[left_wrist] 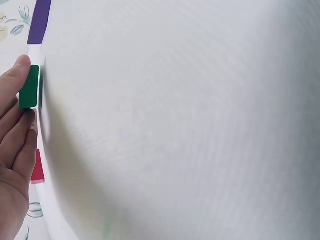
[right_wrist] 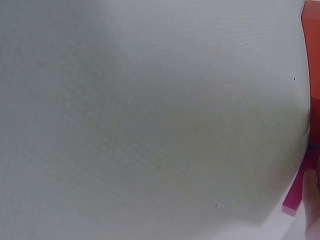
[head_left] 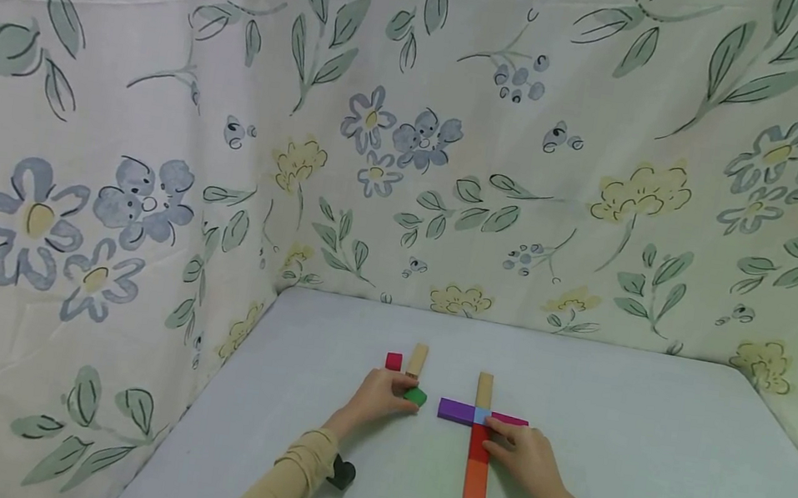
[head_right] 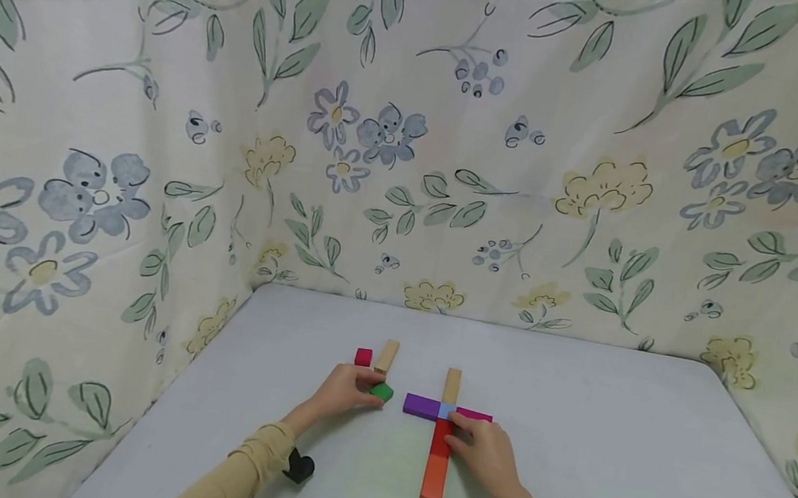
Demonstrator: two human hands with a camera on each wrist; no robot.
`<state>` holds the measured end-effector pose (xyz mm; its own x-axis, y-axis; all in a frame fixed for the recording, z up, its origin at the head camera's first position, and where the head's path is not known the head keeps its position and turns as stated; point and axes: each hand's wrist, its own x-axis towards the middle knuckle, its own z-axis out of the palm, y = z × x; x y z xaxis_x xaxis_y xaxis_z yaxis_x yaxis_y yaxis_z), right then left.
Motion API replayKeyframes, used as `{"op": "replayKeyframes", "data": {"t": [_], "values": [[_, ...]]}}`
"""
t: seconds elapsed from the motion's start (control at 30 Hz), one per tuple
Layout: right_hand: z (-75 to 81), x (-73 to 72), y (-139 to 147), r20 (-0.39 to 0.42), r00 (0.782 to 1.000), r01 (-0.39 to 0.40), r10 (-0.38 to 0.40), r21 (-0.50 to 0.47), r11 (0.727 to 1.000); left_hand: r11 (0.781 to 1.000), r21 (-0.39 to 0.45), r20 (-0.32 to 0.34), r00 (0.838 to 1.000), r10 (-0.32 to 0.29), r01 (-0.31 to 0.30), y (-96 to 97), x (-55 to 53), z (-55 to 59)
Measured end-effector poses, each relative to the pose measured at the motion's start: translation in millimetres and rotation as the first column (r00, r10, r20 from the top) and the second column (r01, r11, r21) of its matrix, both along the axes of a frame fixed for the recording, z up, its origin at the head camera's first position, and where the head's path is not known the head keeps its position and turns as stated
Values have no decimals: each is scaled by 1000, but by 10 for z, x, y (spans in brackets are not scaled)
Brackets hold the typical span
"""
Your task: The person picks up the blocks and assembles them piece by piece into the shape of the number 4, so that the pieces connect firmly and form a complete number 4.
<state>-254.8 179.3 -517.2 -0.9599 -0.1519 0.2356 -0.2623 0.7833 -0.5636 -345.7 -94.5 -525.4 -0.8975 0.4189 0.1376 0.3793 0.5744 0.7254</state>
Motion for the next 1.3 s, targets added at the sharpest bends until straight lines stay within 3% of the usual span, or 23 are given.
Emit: {"op": "replayKeyframes", "data": {"t": [0.23, 0.47, 0.7, 0.87, 1.1, 1.3], "values": [[-12, -8, 11, 14, 1000, 5, -6, 8, 1000, 998, 66, 27, 1000, 6, -8, 16, 18, 88], [-10, -14, 20, 8, 1000, 1, -1, 14, 1000, 998, 45, 22, 999, 33, -34, 45, -21, 200], [-10, -4, 20, -6, 1000, -3, 3, 15, 1000, 999, 26, -68, 997, 26, -24, 88, -59, 356], [-16, -5, 19, -9, 1000, -3, 3, 8, 1000, 999, 28, -92, 995, 36, -34, 142, -75, 435], [-29, -7, 14, -13, 1000, -3, 3, 3, 1000, 998, 38, -47, 998, 44, -42, 230, -63, 403], [-29, -1, 6, -3, 1000, 0, 0, 3, 1000, 998, 14, -63, 996, 64, -64, 274, -19, 322]]}}
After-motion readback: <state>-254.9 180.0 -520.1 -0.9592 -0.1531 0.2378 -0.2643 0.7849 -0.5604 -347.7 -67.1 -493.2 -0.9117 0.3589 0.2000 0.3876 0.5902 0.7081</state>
